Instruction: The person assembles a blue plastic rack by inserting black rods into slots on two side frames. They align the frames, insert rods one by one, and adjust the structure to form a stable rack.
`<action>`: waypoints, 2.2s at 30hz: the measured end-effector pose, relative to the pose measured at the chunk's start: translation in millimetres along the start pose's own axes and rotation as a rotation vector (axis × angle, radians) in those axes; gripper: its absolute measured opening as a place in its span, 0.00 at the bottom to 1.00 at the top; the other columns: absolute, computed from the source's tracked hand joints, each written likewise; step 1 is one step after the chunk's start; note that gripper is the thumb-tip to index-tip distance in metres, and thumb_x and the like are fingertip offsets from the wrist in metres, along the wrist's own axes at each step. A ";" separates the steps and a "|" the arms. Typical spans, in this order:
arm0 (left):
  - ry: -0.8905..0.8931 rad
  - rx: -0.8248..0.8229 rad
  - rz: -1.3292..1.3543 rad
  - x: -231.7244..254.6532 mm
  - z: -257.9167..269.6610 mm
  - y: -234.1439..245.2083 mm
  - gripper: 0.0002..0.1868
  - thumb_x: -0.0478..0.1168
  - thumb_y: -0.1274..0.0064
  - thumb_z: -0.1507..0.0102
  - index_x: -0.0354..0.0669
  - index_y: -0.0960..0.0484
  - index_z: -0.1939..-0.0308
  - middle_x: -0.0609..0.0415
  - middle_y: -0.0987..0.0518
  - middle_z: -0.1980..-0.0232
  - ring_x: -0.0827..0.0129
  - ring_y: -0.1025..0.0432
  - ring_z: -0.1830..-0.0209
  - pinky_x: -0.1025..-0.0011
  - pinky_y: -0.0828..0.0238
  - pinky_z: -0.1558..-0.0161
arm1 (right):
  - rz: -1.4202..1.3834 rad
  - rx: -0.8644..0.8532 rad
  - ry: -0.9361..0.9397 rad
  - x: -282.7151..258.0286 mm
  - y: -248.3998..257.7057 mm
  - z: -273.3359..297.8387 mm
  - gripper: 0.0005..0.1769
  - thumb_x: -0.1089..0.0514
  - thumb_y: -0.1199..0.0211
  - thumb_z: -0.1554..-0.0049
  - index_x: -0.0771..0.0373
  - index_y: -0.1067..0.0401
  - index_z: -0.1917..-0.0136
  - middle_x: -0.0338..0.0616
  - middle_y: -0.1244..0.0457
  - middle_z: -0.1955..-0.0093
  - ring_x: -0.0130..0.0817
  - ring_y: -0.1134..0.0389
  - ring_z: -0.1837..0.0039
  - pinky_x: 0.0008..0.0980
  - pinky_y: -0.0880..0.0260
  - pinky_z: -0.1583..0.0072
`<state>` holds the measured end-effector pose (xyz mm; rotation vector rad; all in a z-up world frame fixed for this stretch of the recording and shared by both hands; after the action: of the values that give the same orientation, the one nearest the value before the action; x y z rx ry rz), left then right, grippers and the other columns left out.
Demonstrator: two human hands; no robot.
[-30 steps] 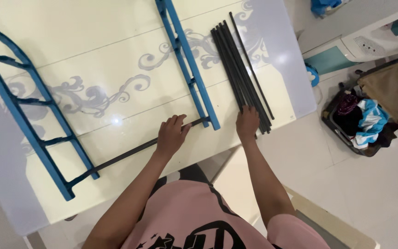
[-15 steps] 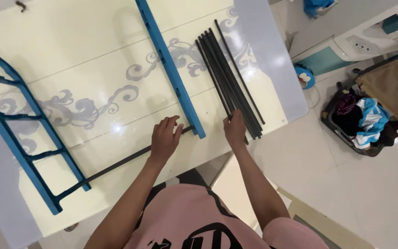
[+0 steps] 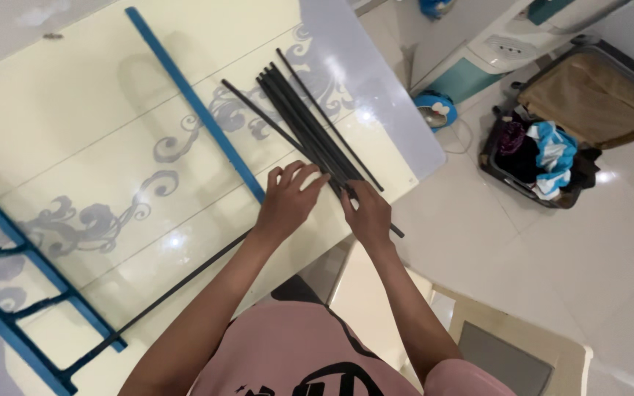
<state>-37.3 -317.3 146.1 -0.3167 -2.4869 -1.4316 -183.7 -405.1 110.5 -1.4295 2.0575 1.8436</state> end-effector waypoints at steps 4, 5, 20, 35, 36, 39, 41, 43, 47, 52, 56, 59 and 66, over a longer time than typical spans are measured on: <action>-0.044 0.029 -0.024 16.3 -12.9 -9.2 0.15 0.41 0.39 0.37 0.50 0.16 0.46 0.61 0.22 0.42 0.64 0.32 0.35 0.48 0.45 0.37 | 0.024 0.020 0.112 -24.0 33.1 -7.3 0.11 0.61 0.30 0.45 0.62 0.23 0.48 0.44 0.30 0.54 0.42 0.27 0.56 0.36 0.27 0.56; -0.043 0.036 -0.037 18.4 -12.7 -8.4 0.15 0.42 0.38 0.37 0.50 0.17 0.47 0.62 0.22 0.43 0.65 0.31 0.35 0.47 0.46 0.36 | 0.019 0.026 0.149 -29.4 39.4 -7.9 0.11 0.61 0.29 0.46 0.62 0.23 0.49 0.43 0.30 0.55 0.43 0.27 0.57 0.36 0.27 0.56; 0.211 0.076 -0.201 -53.6 53.3 68.5 0.08 0.44 0.38 0.36 0.50 0.17 0.55 0.63 0.25 0.62 0.70 0.29 0.54 0.52 0.44 0.39 | -0.022 -0.092 0.442 -80.2 14.0 -35.8 0.10 0.61 0.27 0.47 0.58 0.21 0.51 0.35 0.31 0.56 0.32 0.31 0.50 0.38 0.39 0.43; 0.451 0.169 -0.291 -79.4 146.4 160.0 0.08 0.43 0.40 0.35 0.45 0.18 0.57 0.60 0.24 0.65 0.68 0.29 0.62 0.66 0.38 0.55 | -0.156 -0.321 0.807 -227.6 -70.5 -9.9 0.10 0.57 0.27 0.44 0.59 0.20 0.49 0.35 0.35 0.60 0.32 0.35 0.56 0.37 0.44 0.49; 0.463 0.179 -0.299 -81.3 154.0 166.6 0.08 0.43 0.40 0.35 0.45 0.18 0.57 0.60 0.23 0.64 0.68 0.28 0.62 0.66 0.37 0.55 | -0.173 -0.325 0.822 -234.6 -74.6 -7.3 0.10 0.56 0.28 0.44 0.59 0.20 0.49 0.35 0.35 0.60 0.32 0.35 0.56 0.37 0.44 0.49; 0.519 0.220 -0.309 -88.3 181.7 186.2 0.08 0.44 0.41 0.35 0.46 0.18 0.57 0.61 0.23 0.64 0.68 0.28 0.61 0.66 0.37 0.53 | -0.197 -0.386 0.846 -251.8 -89.0 0.2 0.09 0.57 0.28 0.43 0.59 0.20 0.49 0.36 0.35 0.61 0.33 0.36 0.56 0.37 0.43 0.49; 0.602 0.195 -0.323 -96.2 204.0 195.5 0.07 0.44 0.40 0.35 0.47 0.18 0.59 0.61 0.23 0.65 0.68 0.28 0.62 0.66 0.37 0.54 | -0.181 -0.385 0.869 -261.8 -96.0 3.7 0.08 0.56 0.28 0.44 0.58 0.20 0.51 0.36 0.35 0.62 0.33 0.36 0.57 0.38 0.43 0.50; 0.657 0.193 -0.348 -101.8 226.2 206.1 0.07 0.45 0.40 0.35 0.47 0.18 0.60 0.61 0.23 0.65 0.68 0.28 0.62 0.66 0.37 0.55 | -0.189 -0.401 0.892 -272.0 -102.8 7.2 0.08 0.56 0.28 0.44 0.58 0.20 0.51 0.35 0.35 0.61 0.33 0.36 0.57 0.39 0.42 0.49; 0.738 0.226 -0.397 -106.7 269.0 228.1 0.08 0.45 0.39 0.36 0.47 0.19 0.63 0.61 0.23 0.66 0.68 0.27 0.62 0.66 0.38 0.55 | -0.213 -0.462 0.926 -295.4 -120.0 18.6 0.07 0.56 0.28 0.44 0.58 0.20 0.51 0.36 0.35 0.62 0.33 0.36 0.57 0.38 0.41 0.48; 0.853 0.260 -0.373 -106.6 309.0 249.3 0.06 0.43 0.38 0.37 0.47 0.17 0.63 0.61 0.23 0.68 0.68 0.28 0.64 0.66 0.39 0.54 | -0.256 -0.540 0.996 -336.8 -142.7 50.7 0.08 0.57 0.29 0.44 0.58 0.20 0.50 0.37 0.35 0.60 0.34 0.36 0.57 0.38 0.42 0.51; 0.882 0.309 -0.376 -97.4 331.0 261.8 0.06 0.43 0.37 0.37 0.46 0.16 0.61 0.60 0.23 0.67 0.67 0.28 0.64 0.65 0.39 0.55 | -0.292 -0.604 1.079 -371.8 -159.7 84.7 0.09 0.57 0.29 0.43 0.60 0.20 0.50 0.37 0.35 0.61 0.34 0.35 0.57 0.38 0.42 0.53; 0.959 0.360 -0.329 -91.0 356.2 270.1 0.07 0.43 0.37 0.37 0.46 0.16 0.61 0.60 0.22 0.66 0.68 0.27 0.63 0.65 0.40 0.55 | -0.318 -0.653 1.108 -388.4 -171.2 105.0 0.08 0.57 0.29 0.43 0.59 0.21 0.51 0.37 0.35 0.61 0.34 0.35 0.58 0.37 0.42 0.53; 1.068 0.462 -0.398 -73.3 425.8 296.4 0.08 0.42 0.38 0.38 0.44 0.15 0.59 0.58 0.21 0.62 0.66 0.28 0.58 0.63 0.39 0.47 | -0.316 -0.742 1.093 -391.5 -190.9 119.1 0.06 0.57 0.29 0.44 0.59 0.22 0.55 0.37 0.34 0.61 0.35 0.34 0.58 0.38 0.42 0.53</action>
<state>77.3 193.9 157.3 0.8469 -1.8704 -0.7244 99.5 -55.5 149.5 -3.2615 1.0831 1.9475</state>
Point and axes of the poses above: each hand's wrist, its own z-axis away from the middle knuckle, its own y-axis out of the back of the hand, x = y × z, the point moved 7 cm from there along -z, towards the middle knuckle
